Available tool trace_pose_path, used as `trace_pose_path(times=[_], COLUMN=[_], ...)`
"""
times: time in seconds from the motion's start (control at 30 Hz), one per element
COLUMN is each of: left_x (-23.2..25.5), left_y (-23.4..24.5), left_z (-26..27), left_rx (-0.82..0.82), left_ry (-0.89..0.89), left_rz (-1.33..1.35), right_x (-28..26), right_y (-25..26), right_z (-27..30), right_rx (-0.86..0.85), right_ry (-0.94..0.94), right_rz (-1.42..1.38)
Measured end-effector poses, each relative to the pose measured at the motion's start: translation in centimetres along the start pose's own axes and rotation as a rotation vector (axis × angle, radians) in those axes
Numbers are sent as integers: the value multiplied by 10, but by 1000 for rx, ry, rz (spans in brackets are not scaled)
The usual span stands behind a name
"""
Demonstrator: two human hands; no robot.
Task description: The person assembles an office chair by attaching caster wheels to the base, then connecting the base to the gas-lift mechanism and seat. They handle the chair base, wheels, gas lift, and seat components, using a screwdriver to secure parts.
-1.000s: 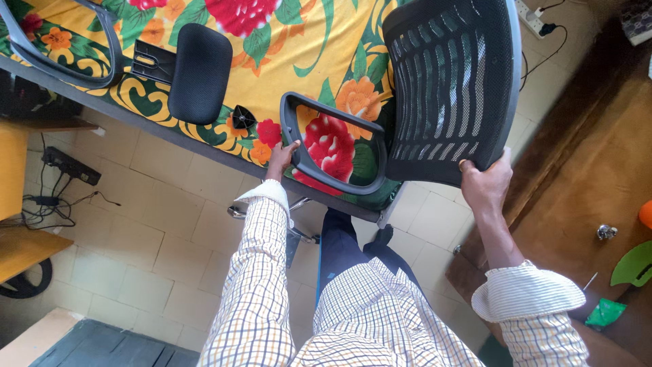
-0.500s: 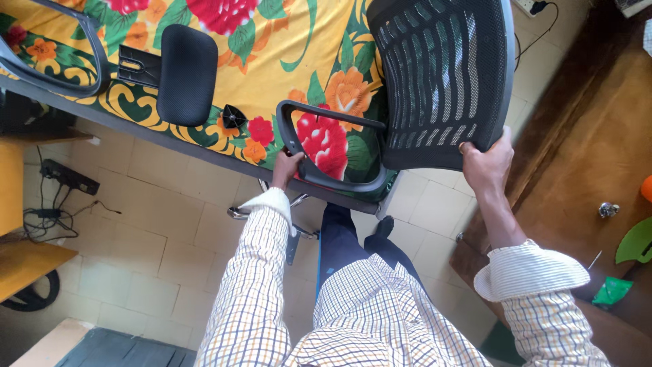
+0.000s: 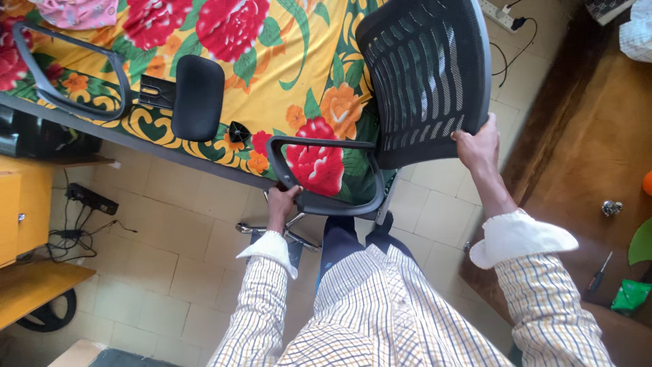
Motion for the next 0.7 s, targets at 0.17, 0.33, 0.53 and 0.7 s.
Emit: trace_pose_path(times=[0.17,0.33,0.53,0.7], left_x=[3,13,21,10], left_y=[12,16,-5,-46], left_z=[46,101,167,216], left_rx=[30,79,210,377], left_ry=[-33,-17,9,57], left_rz=[66,165,153,167], right_x=[1,1,-10,-29], right_y=[-8,-10,-15,-15], right_z=[-3,-13,-43,-77], right_rx=[-5,-51,-157,-247], right_ry=[80,105,220,352], right_rz=[-74,-98,-204,-402])
Point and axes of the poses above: each hand's wrist, its own z-axis away from the middle knuckle, its own y-axis out of the back of the hand, x = y × z, the point moved 4 cm from there along -z, towards the middle knuckle, and after that the axes turned 11 degrees about -z, right-handed, at the moved point
